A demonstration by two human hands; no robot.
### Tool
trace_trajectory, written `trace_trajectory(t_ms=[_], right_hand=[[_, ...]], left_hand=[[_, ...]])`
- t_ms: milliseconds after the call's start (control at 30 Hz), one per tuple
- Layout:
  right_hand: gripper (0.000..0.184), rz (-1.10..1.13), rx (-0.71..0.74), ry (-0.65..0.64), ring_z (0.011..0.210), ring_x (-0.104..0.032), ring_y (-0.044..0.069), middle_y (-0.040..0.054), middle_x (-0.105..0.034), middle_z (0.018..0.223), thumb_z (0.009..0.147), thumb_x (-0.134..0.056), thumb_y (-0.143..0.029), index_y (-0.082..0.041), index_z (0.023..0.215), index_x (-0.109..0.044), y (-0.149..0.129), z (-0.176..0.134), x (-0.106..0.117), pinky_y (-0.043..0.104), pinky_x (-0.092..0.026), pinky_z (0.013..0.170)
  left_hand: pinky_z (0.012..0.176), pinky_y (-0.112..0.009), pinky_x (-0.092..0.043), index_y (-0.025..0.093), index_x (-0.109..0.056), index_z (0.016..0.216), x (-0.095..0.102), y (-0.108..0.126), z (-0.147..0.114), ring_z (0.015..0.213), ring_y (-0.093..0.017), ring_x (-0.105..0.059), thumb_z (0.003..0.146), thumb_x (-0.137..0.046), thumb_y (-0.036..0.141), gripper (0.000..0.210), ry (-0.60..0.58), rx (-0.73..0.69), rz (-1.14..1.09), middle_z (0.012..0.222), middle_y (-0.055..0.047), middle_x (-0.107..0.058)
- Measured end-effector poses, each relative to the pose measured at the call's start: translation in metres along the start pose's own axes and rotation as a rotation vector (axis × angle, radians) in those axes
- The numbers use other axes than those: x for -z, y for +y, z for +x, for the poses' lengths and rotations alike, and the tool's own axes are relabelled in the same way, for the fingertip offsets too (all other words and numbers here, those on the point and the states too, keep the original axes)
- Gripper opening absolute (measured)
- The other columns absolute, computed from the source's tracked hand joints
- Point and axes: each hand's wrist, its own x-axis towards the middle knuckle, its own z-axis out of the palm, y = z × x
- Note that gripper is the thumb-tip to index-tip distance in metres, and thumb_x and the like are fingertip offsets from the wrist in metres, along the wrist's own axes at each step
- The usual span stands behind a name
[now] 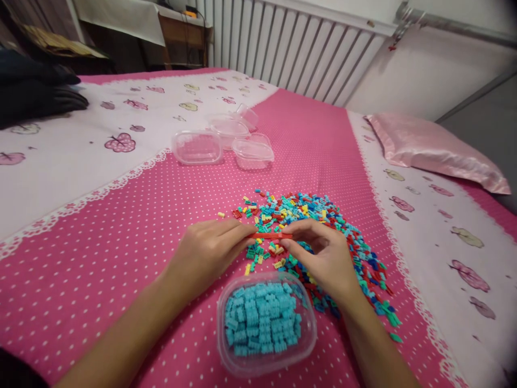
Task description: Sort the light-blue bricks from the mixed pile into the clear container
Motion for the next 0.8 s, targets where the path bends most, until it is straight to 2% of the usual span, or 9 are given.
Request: trace_trajectory(t_ms=[200, 433, 667, 800], right_hand=[[0.006, 0.008, 0.016, -0.041, 0.072, -0.074, 0.015, 0.0003, -0.078, 0.083, 0.083, -0.075, -0.023, -0.025, 0.088, -0.074, -0.005, 0.0, -0.005, 0.025, -0.061, 0.067], [0.005, -0.074, 0.049, -0.067, 0.074, -0.074, 0.016, 0.0012, -0.08, 0.084, 0.083, -0.075, -0.024, -0.023, 0.088, -0.077, -0.01, -0.002, -0.006, 0.029, -0.06, 0.07], [0.004, -0.063, 0.06, -0.028, 0.071, -0.074, 0.017, 0.0006, -0.079, 0.08, 0.082, -0.077, -0.022, -0.024, 0.085, -0.077, -0.008, -0.004, -0.008, 0.029, -0.059, 0.067], [0.015, -0.011, 0.016, 0.01, 0.08, -0.077, 0.018, 0.0008, -0.081, 0.09, 0.079, -0.079, -0.021, -0.026, 0.093, -0.076, -0.006, -0.004, -0.012, 0.029, -0.061, 0.072]], left_hand=[[0.057, -0.027, -0.045, 0.015, -0.069, 0.105, 0.001, 0.008, 0.002, 0.066, -0.016, -0.069, 0.106, -0.046, 0.032, 0.028, -0.07, -0.023, 0.047, 0.083, -0.002, -0.076], [0.057, -0.025, -0.044, 0.015, -0.071, 0.1, 0.0, 0.013, 0.002, 0.063, -0.013, -0.064, 0.105, -0.048, 0.028, 0.027, -0.069, -0.019, 0.026, 0.077, -0.002, -0.073], [0.06, -0.025, -0.045, 0.016, -0.071, 0.099, 0.002, 0.014, 0.002, 0.065, -0.012, -0.065, 0.106, -0.048, 0.03, 0.028, -0.069, -0.01, -0.04, 0.079, 0.0, -0.073], [0.058, -0.025, -0.043, 0.017, -0.071, 0.098, 0.001, 0.013, 0.001, 0.063, -0.012, -0.063, 0.105, -0.049, 0.028, 0.026, -0.062, -0.011, -0.012, 0.078, 0.0, -0.073]])
